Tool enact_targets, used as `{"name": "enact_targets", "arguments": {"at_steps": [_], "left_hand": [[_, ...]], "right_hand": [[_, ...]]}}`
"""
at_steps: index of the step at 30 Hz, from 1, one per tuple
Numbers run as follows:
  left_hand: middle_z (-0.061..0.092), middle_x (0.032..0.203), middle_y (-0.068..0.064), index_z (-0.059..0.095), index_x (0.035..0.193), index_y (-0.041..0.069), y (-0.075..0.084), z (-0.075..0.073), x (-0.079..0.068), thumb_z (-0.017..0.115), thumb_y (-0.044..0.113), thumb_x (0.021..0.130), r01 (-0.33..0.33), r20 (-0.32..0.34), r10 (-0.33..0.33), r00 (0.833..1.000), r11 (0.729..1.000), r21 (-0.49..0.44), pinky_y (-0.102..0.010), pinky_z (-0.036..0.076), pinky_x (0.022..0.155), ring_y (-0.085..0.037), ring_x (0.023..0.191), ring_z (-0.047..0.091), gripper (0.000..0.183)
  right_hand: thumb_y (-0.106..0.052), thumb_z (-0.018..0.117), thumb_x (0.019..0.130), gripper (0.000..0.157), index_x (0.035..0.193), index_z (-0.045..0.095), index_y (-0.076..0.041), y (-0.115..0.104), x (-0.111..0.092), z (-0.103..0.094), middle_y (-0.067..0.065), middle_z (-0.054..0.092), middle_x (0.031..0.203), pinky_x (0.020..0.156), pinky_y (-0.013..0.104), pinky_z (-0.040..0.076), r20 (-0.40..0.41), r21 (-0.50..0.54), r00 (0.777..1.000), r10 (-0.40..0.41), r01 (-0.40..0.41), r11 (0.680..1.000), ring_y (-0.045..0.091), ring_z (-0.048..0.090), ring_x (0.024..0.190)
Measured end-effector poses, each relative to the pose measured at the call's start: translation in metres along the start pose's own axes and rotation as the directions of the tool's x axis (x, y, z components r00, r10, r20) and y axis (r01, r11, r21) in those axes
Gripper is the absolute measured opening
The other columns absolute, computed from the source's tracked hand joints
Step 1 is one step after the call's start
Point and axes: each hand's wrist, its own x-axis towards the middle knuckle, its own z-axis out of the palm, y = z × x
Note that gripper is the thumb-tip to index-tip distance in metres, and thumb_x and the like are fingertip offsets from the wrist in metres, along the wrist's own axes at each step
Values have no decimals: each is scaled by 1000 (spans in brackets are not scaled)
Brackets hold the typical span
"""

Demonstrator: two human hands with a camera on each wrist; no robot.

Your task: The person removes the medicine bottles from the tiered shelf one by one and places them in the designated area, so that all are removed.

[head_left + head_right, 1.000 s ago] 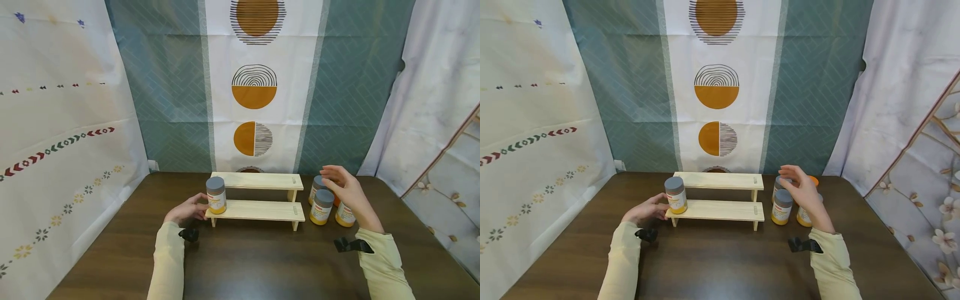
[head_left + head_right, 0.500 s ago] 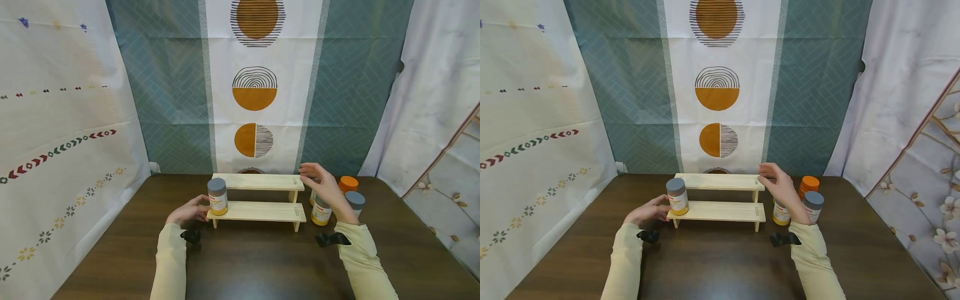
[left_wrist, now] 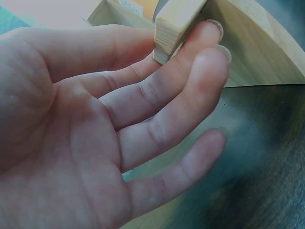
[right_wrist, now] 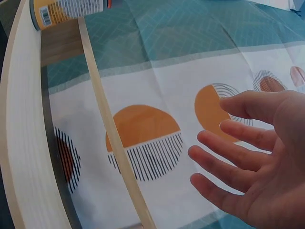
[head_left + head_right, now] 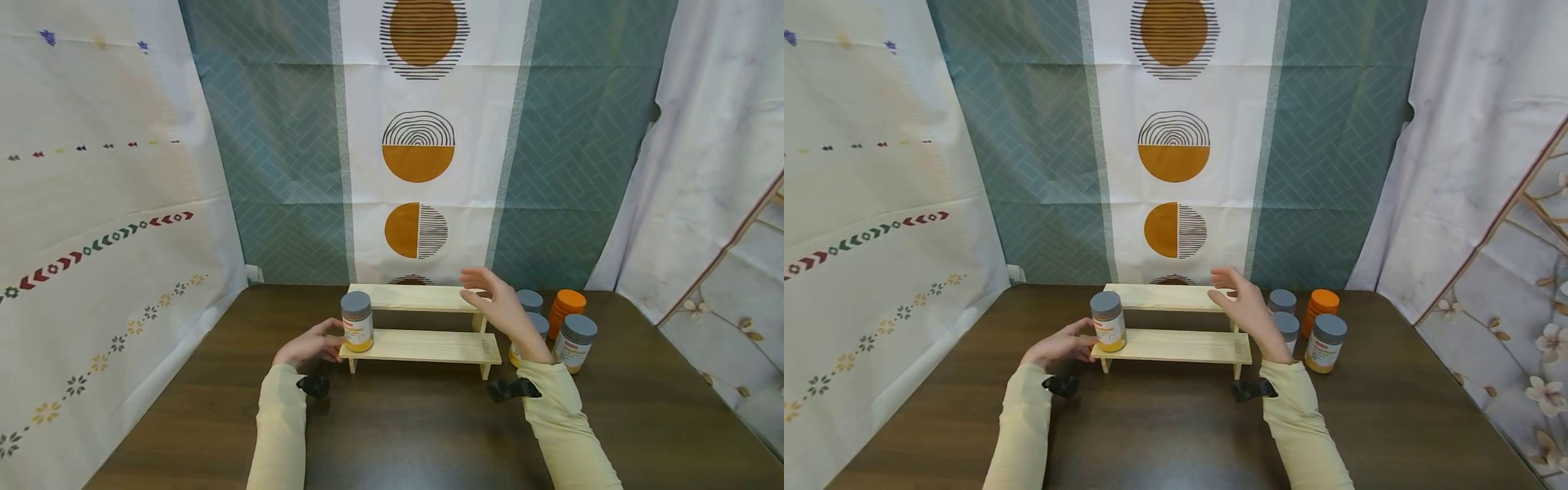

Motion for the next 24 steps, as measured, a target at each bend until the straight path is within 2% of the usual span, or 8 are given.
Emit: {"name": "enact_targets", "arguments": {"at_steps": [9, 24], "left_hand": [[58, 105, -11, 38, 135, 2, 2, -1, -1, 53, 18, 98, 6, -10, -6, 1000, 1000, -12, -35, 55, 80, -16, 75, 63, 43], [60, 103, -10, 38, 134, 3, -2, -2, 2, 54, 19, 98, 2, -4, -2, 1000, 1000, -12, -38, 55, 83, -17, 74, 64, 42]], "right_hand": [[-16, 62, 95, 43, 136, 50, -7, -17, 9, 27, 20, 58, 132, 102, 53, 42, 33, 81, 999, -37, 34, 996, 37, 55, 122], [-15, 63, 94, 40, 132, 52, -7, -36, 22, 65, 17, 60, 129, 101, 56, 42, 81, 115, 994, -70, 61, 991, 34, 57, 120]]}}
